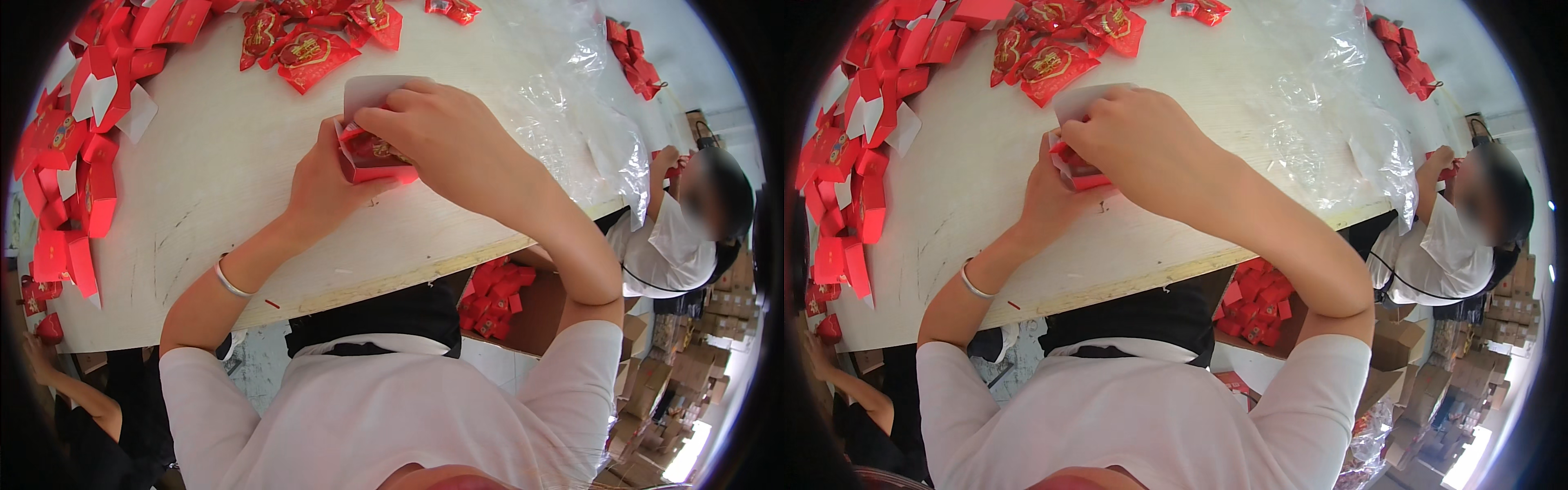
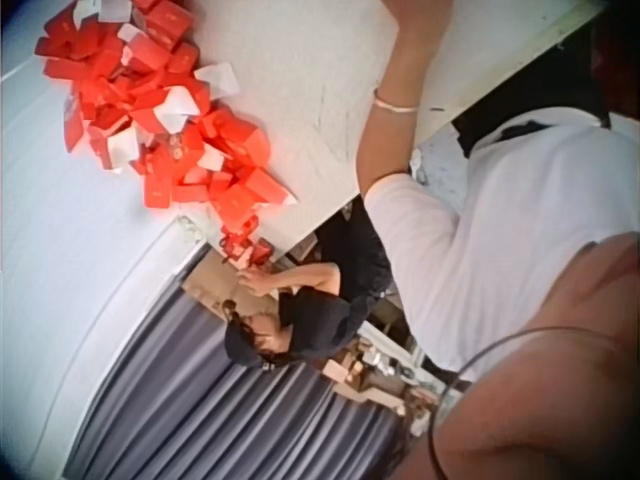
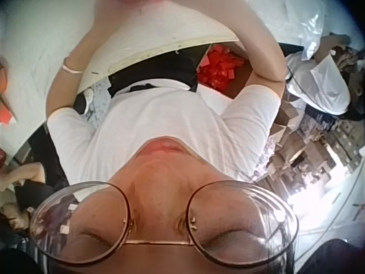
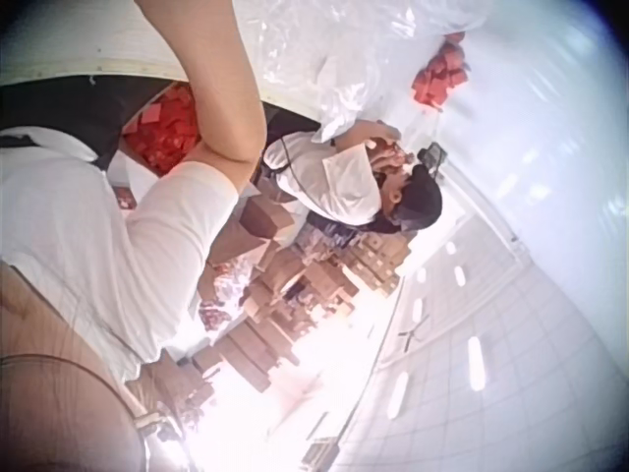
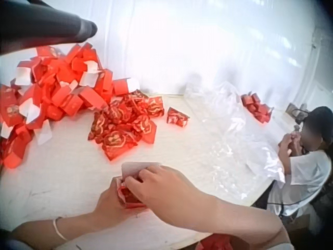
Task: The person repeatedly picks up flat red paper envelopes, folds them into small boxes, places a wrapped item inside, and closes the flap. The finished boxes are stacked on the table. Another person works alongside at the same table.
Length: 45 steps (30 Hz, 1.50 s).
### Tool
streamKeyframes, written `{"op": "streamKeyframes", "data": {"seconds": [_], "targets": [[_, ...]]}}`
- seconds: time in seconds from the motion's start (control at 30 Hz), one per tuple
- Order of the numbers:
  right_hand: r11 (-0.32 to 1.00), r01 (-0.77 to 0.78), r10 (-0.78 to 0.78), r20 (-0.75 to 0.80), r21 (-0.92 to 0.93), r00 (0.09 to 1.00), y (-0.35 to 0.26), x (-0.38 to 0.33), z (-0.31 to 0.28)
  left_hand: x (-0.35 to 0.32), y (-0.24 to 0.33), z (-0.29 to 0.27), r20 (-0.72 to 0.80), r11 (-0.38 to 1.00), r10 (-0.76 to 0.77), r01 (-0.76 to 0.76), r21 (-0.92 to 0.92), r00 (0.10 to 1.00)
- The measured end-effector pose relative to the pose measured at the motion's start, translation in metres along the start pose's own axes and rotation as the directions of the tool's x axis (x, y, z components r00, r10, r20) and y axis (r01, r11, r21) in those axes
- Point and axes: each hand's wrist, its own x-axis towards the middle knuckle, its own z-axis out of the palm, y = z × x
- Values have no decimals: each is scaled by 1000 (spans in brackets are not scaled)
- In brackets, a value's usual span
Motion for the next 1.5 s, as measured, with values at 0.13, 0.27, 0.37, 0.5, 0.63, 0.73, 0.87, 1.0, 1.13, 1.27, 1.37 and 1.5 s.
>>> {"op": "streamKeyframes", "data": {"seconds": [0.13, 0.27, 0.37, 0.5, 0.63, 0.73, 0.87, 1.0, 1.13, 1.27, 1.37, 1.5], "targets": [[994, 107, -109, 68, 33, 992, 3, 8, 7, -3, 1, 1, -34, 992, 92, -89, 91, 995], [993, 74, -94, 242, 88, 966, 10, 11, 12, -2, 1, -1, -24, 986, 106, -102, 135, 994], [987, -3, -11, 85, 162, 996, 1, 0, 4, -3, -1, -4, -51, 979, 154, -145, 145, 987], [996, 41, -46, 51, 80, 998, -8, -22, 24, -4, 5, -1, -25, 983, 63, -58, 174, 998], [985, -41, 8, 193, 166, 981, -10, -17, 15, -4, 12, -2, -3, 994, 5, -5, 109, 1000], [912, -39, 184, -323, 409, 928, -2, -32, 14, -4, 5, -2, -33, 995, 55, -53, 80, 998], [269, -128, 722, -112, 954, 683, 26, -54, 52, -1, -1, 4, -11, 995, 104, -104, -7, 995], [-258, -29, 634, 192, 966, 749, 6, -39, 86, -3, -12, -5, 90, 965, 231, -240, 104, 969], [-107, 46, 562, 23, 993, 827, 5, -38, 90, -4, 0, -37, 198, 981, 188, -192, 2, 962], [-208, 130, 620, 27, 969, 785, -2, -28, 94, -1, 9, -29, 215, 886, -88, 175, -430, 973], [-356, 123, 586, 118, 926, 801, 1, -30, 85, 6, 20, -23, 231, 784, -124, 238, -574, 965], [-260, 127, 569, 46, 957, 821, 2, -28, 87, 3, 17, -16, 247, 753, -157, 278, -597, 956]]}}
